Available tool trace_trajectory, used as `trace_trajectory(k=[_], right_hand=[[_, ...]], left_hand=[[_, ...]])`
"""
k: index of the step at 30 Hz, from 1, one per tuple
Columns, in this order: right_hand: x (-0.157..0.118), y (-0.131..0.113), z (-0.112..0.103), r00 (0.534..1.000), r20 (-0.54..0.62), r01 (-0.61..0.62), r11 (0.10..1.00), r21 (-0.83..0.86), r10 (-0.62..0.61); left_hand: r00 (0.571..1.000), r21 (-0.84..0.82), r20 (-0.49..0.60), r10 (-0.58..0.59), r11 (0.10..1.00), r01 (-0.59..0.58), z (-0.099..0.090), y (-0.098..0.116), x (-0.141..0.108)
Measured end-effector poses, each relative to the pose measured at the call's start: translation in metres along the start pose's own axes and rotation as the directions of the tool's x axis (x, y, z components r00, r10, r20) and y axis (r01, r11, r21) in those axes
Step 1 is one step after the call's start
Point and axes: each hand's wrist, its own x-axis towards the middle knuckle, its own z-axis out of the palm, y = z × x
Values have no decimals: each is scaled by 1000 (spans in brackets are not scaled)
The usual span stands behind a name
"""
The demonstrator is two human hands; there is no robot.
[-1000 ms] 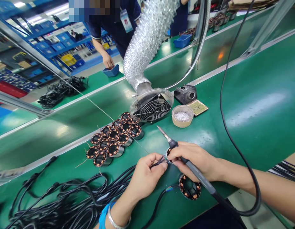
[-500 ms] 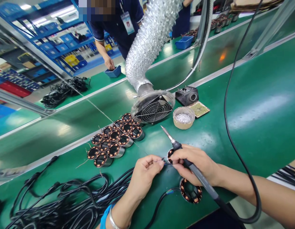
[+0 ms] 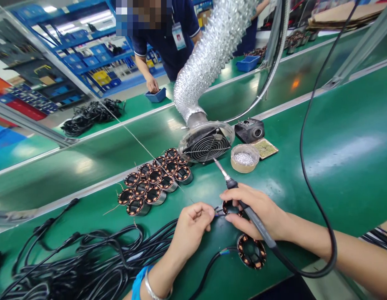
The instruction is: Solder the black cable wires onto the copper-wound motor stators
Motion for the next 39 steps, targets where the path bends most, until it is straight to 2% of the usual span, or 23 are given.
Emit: trace_trajectory(k=[6,11,15,18,27,33,36,39], right_hand=[[16,-1,-4,991,133,3,1000,15,-5],[18,-1,-5,983,184,-35,998,60,23],[15,-1,-5,978,198,-88,991,103,67],[12,0,-5,973,208,-119,987,107,95],[9,-1,-1,983,166,-88,995,45,80],[4,-3,2,981,175,97,994,-49,-87],[-1,-4,5,983,158,109,989,-102,-92],[-8,-3,10,992,111,80,986,-149,-64]], left_hand=[[996,19,-76,-43,999,44,4,2,3],[999,58,-48,-17,998,20,7,4,4],[999,124,25,30,992,-33,7,5,1],[997,167,38,61,984,-66,6,5,-2],[993,212,61,105,970,-115,5,1,-8],[974,325,62,216,919,-224,5,-3,-14],[958,399,34,284,875,-273,6,-2,-18],[923,464,17,384,815,-347,14,-1,-30]])
